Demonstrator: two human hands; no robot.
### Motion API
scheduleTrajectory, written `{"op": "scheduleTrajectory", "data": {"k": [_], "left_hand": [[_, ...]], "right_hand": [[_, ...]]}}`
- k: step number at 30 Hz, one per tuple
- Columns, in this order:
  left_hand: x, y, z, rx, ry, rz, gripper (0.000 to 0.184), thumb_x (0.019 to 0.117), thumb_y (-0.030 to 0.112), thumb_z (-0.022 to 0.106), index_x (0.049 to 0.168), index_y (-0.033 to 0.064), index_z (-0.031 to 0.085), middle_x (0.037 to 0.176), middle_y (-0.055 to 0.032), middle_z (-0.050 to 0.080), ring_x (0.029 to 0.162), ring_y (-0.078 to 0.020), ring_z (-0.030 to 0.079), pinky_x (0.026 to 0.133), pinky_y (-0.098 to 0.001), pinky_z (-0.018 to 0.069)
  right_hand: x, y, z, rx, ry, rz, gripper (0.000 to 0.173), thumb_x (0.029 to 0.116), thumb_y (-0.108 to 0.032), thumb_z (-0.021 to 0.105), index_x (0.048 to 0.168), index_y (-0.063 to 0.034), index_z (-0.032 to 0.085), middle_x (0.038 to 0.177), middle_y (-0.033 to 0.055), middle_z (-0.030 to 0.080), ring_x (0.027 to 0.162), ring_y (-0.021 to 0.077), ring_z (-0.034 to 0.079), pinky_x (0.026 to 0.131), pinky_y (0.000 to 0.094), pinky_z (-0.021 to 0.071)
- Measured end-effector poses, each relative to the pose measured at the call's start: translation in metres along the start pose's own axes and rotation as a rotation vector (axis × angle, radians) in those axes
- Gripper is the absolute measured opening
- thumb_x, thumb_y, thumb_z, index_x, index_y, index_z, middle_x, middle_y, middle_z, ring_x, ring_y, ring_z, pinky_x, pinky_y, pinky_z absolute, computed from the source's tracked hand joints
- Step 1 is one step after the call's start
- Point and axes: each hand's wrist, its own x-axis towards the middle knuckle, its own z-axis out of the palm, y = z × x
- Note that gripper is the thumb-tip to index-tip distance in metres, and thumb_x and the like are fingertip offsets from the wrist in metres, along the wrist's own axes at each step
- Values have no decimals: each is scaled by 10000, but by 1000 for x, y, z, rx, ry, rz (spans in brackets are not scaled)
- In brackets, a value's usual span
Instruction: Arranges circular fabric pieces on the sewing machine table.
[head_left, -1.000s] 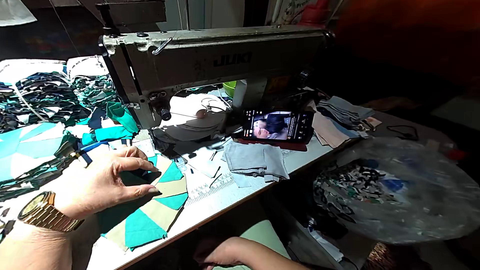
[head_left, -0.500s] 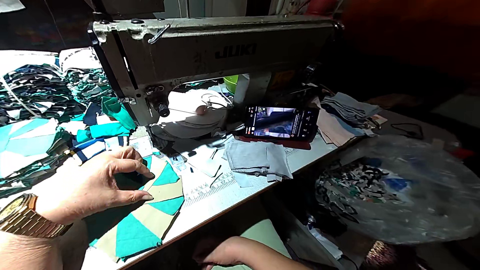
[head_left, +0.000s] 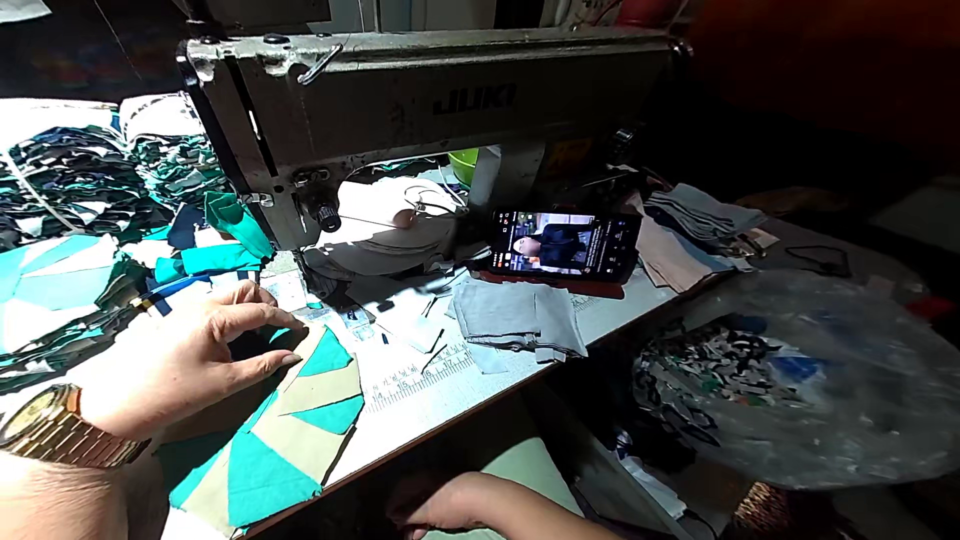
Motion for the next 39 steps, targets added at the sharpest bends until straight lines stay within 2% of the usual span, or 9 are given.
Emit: {"op": "scheduleTrajectory", "data": {"k": [6, 9, 14, 18, 22, 30, 35, 39], "left_hand": [[-1, -1, 1, 33, -31, -33, 340, 836, 543, 704, 1070, 310, 784, 978, 141, 618, 912, 4, 595, 742, -231, 527], [0, 0, 1, 7, -6, -26, 327, 857, 554, 687, 1068, 323, 783, 990, 150, 633, 947, 8, 599, 778, -232, 526], [-2, -4, -4, 7, 129, -89, 315, 916, 480, 649, 1041, 218, 771, 992, 83, 638, 927, -17, 618, 765, -236, 546], [-11, -28, -9, 81, 216, -199, 346, 946, 488, 631, 1061, 192, 769, 1031, 14, 657, 956, -110, 631, 807, -364, 546], [-19, -44, -12, 149, 197, -293, 386, 972, 517, 575, 1078, 192, 755, 1021, -27, 686, 961, -199, 657, 824, -502, 541], [-25, -60, -6, 190, 132, -282, 364, 963, 557, 569, 1044, 259, 763, 989, 39, 691, 890, -128, 665, 765, -458, 568], [-23, -55, -6, 179, 138, -279, 407, 962, 564, 550, 1056, 233, 767, 1072, 20, 703, 979, -153, 674, 843, -493, 563], [-21, -47, -9, 200, 101, -270, 390, 983, 503, 550, 1073, 193, 767, 1144, -17, 704, 1065, -196, 671, 904, -533, 543]], "right_hand": [[1, 2, 0, 12, -3, 8, 388, 1080, -159, 506, 1414, 39, 517, 1336, 229, 582, 1141, 249, 617, 1009, 403, 494], [1, 2, 0, 9, -4, 19, 392, 1083, -164, 503, 1422, 32, 517, 1348, 232, 582, 1158, 255, 617, 1023, 406, 487], [3, 4, -1, -8, -16, 19, 396, 1087, -178, 496, 1426, 25, 518, 1344, 225, 587, 1154, 247, 618, 1021, 402, 486], [2, 3, -1, -8, 1, 15, 382, 1083, -173, 506, 1407, 28, 530, 1323, 221, 595, 1130, 241, 624, 1007, 398, 495], [1, 2, -1, 2, -6, 15, 389, 1084, -174, 507, 1417, 26, 520, 1332, 221, 589, 1141, 241, 620, 1014, 398, 493], [-2, 0, 0, 12, 8, -2, 381, 1078, -162, 520, 1401, 41, 523, 1327, 223, 591, 1126, 238, 630, 1001, 393, 506], [-2, 1, 0, 25, 5, 5, 383, 1082, -164, 510, 1405, 41, 516, 1333, 223, 583, 1135, 236, 623, 1006, 389, 502], [-2, 1, 0, 30, 2, 7, 384, 1082, -157, 508, 1410, 42, 512, 1342, 223, 581, 1148, 237, 622, 1012, 388, 500]]}}
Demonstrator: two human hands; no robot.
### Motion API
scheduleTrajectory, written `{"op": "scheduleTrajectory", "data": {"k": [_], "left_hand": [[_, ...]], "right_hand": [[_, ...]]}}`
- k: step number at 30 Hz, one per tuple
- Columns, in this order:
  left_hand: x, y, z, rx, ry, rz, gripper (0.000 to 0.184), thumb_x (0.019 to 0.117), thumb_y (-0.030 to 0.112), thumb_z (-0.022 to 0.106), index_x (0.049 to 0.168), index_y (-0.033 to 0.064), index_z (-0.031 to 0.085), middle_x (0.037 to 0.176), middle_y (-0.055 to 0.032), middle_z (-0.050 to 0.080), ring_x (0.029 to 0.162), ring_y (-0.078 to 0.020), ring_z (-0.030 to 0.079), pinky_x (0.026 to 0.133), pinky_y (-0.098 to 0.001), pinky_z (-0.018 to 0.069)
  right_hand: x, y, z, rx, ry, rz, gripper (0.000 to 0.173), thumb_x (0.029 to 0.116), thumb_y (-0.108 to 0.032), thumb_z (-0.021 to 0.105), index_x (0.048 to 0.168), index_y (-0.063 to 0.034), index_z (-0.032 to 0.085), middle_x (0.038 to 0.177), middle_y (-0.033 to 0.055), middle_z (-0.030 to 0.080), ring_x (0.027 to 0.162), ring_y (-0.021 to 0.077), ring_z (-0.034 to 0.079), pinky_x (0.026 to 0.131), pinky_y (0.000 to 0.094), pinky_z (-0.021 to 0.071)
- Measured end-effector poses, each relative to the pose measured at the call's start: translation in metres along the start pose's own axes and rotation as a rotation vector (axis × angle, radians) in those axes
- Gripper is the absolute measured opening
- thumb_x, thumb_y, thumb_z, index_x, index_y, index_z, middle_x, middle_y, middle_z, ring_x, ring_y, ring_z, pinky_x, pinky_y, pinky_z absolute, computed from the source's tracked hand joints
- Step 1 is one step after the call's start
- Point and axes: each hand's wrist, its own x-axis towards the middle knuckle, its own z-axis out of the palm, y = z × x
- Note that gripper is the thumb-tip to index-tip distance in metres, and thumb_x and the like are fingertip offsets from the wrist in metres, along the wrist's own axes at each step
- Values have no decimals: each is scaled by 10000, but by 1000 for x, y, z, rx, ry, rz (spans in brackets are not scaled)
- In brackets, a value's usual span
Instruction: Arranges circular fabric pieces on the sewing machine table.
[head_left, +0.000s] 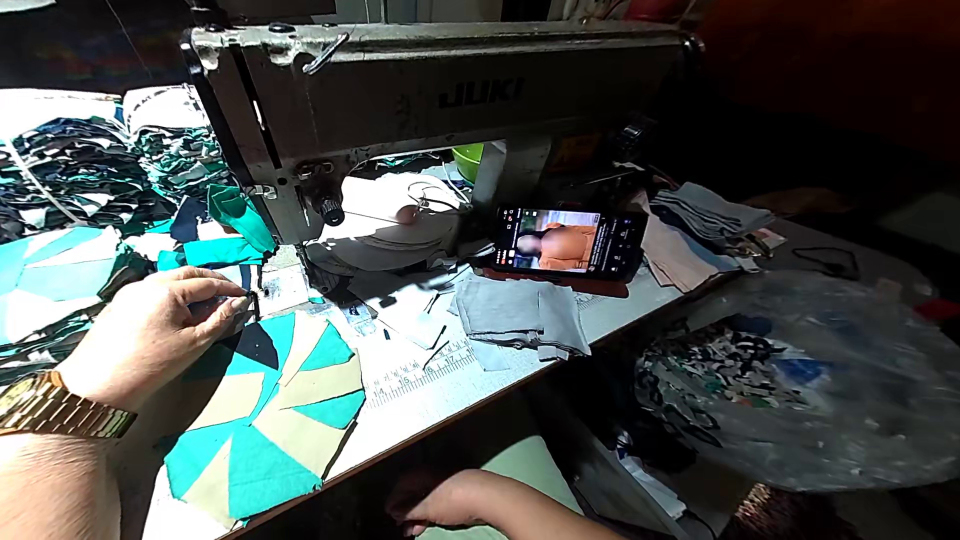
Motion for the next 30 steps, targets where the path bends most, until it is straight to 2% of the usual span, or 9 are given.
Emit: {"op": "scheduleTrajectory", "data": {"k": [2, 6, 11, 13, 17, 20, 22, 25, 30], "left_hand": [[0, 3, -1, 13, -5, 6, 384, 987, 481, 550, 1077, 179, 770, 1154, -33, 703, 1073, -220, 669, 902, -549, 536], [0, 3, 1, 28, -8, 10, 464, 1003, 533, 500, 1094, 174, 780, 1198, -43, 706, 1128, -239, 660, 943, -565, 517], [1, 3, 1, 58, -40, 44, 506, 1028, 506, 443, 1156, 138, 767, 1264, -89, 692, 1213, -315, 628, 1007, -614, 467], [1, 3, 1, 58, -49, 52, 499, 1030, 487, 439, 1171, 132, 759, 1283, -97, 685, 1228, -317, 621, 1018, -618, 458], [1, 3, 0, 31, -4, 78, 477, 1017, 524, 487, 1130, 157, 770, 1230, -59, 704, 1150, -255, 660, 965, -566, 513], [1, 6, -3, 1, 21, 66, 430, 993, 504, 525, 982, 156, 776, 1075, -40, 703, 1017, -220, 662, 860, -524, 530], [1, 10, -4, -10, 13, 56, 408, 982, 488, 556, 943, 148, 779, 1049, -40, 699, 997, -213, 666, 840, -524, 539], [0, 9, -3, -5, 0, 68, 379, 977, 452, 578, 996, 138, 789, 1065, -51, 689, 993, -210, 663, 842, -514, 540], [-1, 4, -2, 16, -11, 74, 402, 978, 477, 557, 1063, 159, 789, 1083, -41, 673, 996, -196, 652, 848, -496, 540]], "right_hand": [[1, 0, 0, 0, -5, -3, 385, 1083, -152, 505, 1415, 42, 506, 1352, 222, 574, 1157, 234, 618, 1017, 382, 496], [1, 1, 0, -7, 4, -16, 377, 1077, -144, 514, 1402, 46, 521, 1328, 224, 590, 1126, 227, 628, 998, 381, 506], [0, -1, 0, -4, -1, 0, 381, 1077, -140, 515, 1407, 49, 509, 1340, 222, 577, 1134, 227, 620, 1000, 377, 502], [0, 0, 0, -6, 10, 3, 381, 1076, -148, 519, 1405, 45, 517, 1337, 224, 586, 1136, 238, 631, 1002, 389, 509], [2, 3, 1, 8, 20, -10, 381, 1072, -137, 522, 1404, 50, 520, 1336, 226, 589, 1143, 240, 626, 1009, 389, 504], [4, 4, 0, -6, 9, -8, 376, 1074, -135, 516, 1404, 45, 523, 1338, 223, 590, 1141, 235, 626, 1010, 387, 499], [4, 4, 0, -12, 4, -12, 374, 1071, -125, 517, 1402, 49, 521, 1333, 225, 588, 1130, 232, 625, 1003, 386, 500], [4, 5, 0, 1, 12, -10, 376, 1068, -127, 528, 1398, 52, 522, 1335, 223, 587, 1136, 233, 626, 1003, 383, 505], [4, 5, 0, 5, 14, -7, 374, 1069, -140, 532, 1394, 45, 530, 1336, 215, 594, 1139, 228, 634, 1001, 381, 513]]}}
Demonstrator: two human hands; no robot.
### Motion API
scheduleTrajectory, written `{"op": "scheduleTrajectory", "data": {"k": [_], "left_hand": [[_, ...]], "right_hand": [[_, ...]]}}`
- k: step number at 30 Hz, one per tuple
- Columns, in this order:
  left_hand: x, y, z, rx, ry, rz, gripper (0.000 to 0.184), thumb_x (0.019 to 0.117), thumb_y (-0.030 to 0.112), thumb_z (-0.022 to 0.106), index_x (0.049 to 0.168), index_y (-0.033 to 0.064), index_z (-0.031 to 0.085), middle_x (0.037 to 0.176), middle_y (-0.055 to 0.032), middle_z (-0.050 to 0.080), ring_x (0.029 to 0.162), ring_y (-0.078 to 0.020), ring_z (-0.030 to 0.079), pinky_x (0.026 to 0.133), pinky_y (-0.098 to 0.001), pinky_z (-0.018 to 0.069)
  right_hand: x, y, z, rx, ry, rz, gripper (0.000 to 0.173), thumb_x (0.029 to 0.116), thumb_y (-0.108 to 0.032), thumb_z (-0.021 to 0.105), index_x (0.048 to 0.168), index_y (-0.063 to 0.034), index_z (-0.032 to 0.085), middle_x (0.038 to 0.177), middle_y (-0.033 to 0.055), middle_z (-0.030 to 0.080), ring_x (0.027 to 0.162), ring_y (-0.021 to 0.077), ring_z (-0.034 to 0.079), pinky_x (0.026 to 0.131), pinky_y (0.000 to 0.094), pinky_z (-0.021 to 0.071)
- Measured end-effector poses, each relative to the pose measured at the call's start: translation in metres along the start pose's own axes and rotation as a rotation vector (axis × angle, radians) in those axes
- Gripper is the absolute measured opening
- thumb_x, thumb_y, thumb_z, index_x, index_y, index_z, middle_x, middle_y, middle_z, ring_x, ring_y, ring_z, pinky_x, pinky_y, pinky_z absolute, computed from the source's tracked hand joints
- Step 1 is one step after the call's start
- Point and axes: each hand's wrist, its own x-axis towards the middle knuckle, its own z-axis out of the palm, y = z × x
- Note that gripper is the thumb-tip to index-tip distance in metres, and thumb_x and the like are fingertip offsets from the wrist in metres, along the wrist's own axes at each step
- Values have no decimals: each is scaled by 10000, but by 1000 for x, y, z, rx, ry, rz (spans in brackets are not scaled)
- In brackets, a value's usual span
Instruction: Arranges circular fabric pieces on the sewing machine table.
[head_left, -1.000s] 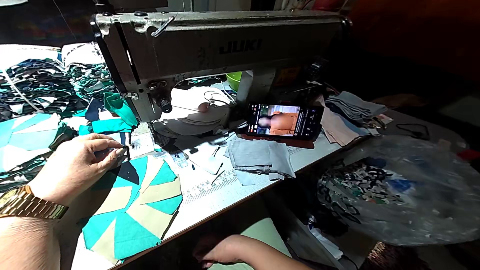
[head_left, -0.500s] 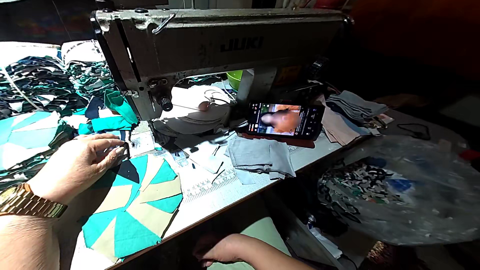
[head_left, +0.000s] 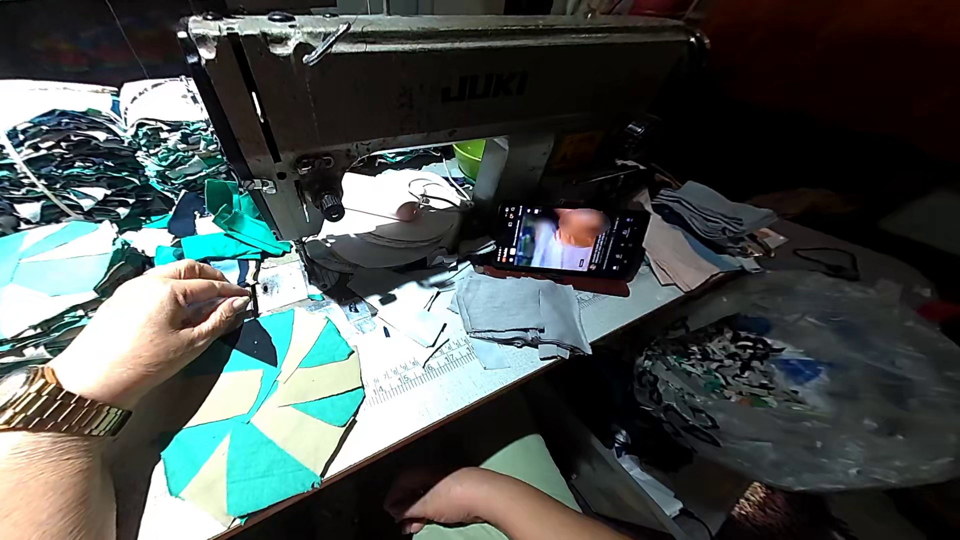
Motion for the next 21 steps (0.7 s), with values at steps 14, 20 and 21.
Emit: {"op": "scheduleTrajectory", "data": {"k": [14, 20, 21], "left_hand": [[0, -2, -2, -36, 9, -52, 381, 983, 500, 563, 995, 178, 767, 994, -18, 681, 905, -178, 665, 778, -473, 562], [-1, -1, -2, -50, -5, -52, 340, 978, 450, 582, 988, 167, 769, 956, -8, 663, 840, -145, 649, 739, -422, 561], [-1, 0, -2, -54, -7, -52, 329, 975, 439, 591, 991, 164, 771, 962, -13, 662, 834, -143, 650, 736, -414, 564]], "right_hand": [[-7, -10, 1, -28, 8, 20, 378, 1080, -149, 515, 1407, 41, 524, 1342, 221, 592, 1153, 246, 633, 1019, 392, 504], [-8, -11, 1, -30, 11, 10, 371, 1077, -138, 515, 1398, 47, 528, 1341, 228, 593, 1162, 257, 632, 1019, 399, 506], [-8, -10, 1, -28, 11, 9, 372, 1076, -137, 517, 1399, 48, 527, 1341, 228, 592, 1159, 256, 632, 1016, 398, 507]]}}
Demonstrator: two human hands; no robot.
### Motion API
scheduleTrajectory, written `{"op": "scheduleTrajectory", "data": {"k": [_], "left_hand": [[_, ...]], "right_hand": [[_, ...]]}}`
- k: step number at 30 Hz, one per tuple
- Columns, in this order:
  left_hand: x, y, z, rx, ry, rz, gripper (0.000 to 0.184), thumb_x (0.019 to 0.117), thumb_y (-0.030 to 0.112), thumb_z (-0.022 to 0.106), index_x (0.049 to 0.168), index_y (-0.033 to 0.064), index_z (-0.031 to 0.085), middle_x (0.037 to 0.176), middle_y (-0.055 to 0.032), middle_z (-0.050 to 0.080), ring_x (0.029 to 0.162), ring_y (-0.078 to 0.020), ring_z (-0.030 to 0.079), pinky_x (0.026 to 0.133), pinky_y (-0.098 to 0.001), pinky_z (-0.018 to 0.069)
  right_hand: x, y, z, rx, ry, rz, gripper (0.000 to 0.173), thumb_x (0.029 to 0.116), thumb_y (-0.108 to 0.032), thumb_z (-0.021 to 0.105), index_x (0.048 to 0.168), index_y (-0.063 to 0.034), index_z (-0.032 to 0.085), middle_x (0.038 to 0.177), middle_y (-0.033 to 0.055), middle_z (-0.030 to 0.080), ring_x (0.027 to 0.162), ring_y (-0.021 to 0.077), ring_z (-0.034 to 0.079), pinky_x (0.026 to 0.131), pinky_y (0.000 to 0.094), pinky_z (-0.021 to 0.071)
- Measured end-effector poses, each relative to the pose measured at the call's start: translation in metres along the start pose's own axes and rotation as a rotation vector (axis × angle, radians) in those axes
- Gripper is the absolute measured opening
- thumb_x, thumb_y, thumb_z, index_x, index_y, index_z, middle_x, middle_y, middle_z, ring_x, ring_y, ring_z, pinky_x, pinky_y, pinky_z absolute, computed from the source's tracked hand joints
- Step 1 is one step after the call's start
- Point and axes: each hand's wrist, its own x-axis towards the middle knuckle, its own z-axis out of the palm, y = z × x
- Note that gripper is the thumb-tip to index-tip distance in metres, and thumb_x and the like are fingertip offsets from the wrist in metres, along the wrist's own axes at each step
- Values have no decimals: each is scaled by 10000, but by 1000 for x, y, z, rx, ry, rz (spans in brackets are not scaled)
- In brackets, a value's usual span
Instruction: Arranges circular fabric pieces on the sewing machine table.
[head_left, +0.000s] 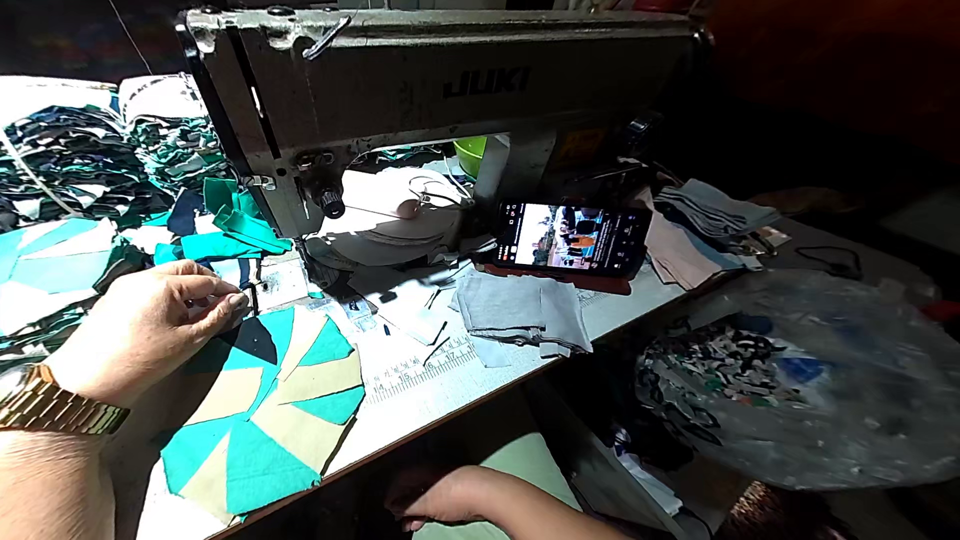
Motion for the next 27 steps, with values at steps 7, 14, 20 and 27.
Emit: {"op": "scheduleTrajectory", "data": {"k": [7, 14, 20, 27], "left_hand": [[-1, -1, -1, 26, -28, -15, 282, 972, 379, 615, 1052, 162, 775, 1033, -43, 662, 857, -170, 663, 747, -444, 577], [-2, -5, 0, 35, -22, -7, 281, 966, 380, 612, 1059, 172, 777, 1075, -48, 671, 910, -181, 672, 779, -460, 578], [-1, -2, -1, 28, -20, -1, 254, 958, 353, 634, 1047, 162, 777, 1065, -52, 670, 895, -192, 673, 777, -470, 579], [-2, -12, 2, -3, 2, -7, 250, 956, 377, 646, 1015, 167, 767, 1013, -40, 662, 846, -172, 662, 743, -426, 583]], "right_hand": [[0, 1, -1, 0, 0, -1, 369, 1076, -157, 525, 1388, 40, 542, 1323, 219, 603, 1137, 246, 639, 1005, 397, 513], [1, 1, -1, 7, -7, 6, 371, 1076, -157, 530, 1389, 41, 537, 1332, 210, 594, 1139, 228, 635, 1006, 380, 515], [2, 2, -1, 21, -8, 10, 368, 1076, -149, 527, 1386, 48, 534, 1332, 215, 593, 1139, 234, 639, 1004, 383, 520], [3, 4, 0, 13, -1, -7, 365, 1073, -130, 526, 1383, 62, 529, 1328, 224, 590, 1132, 233, 634, 998, 383, 518]]}}
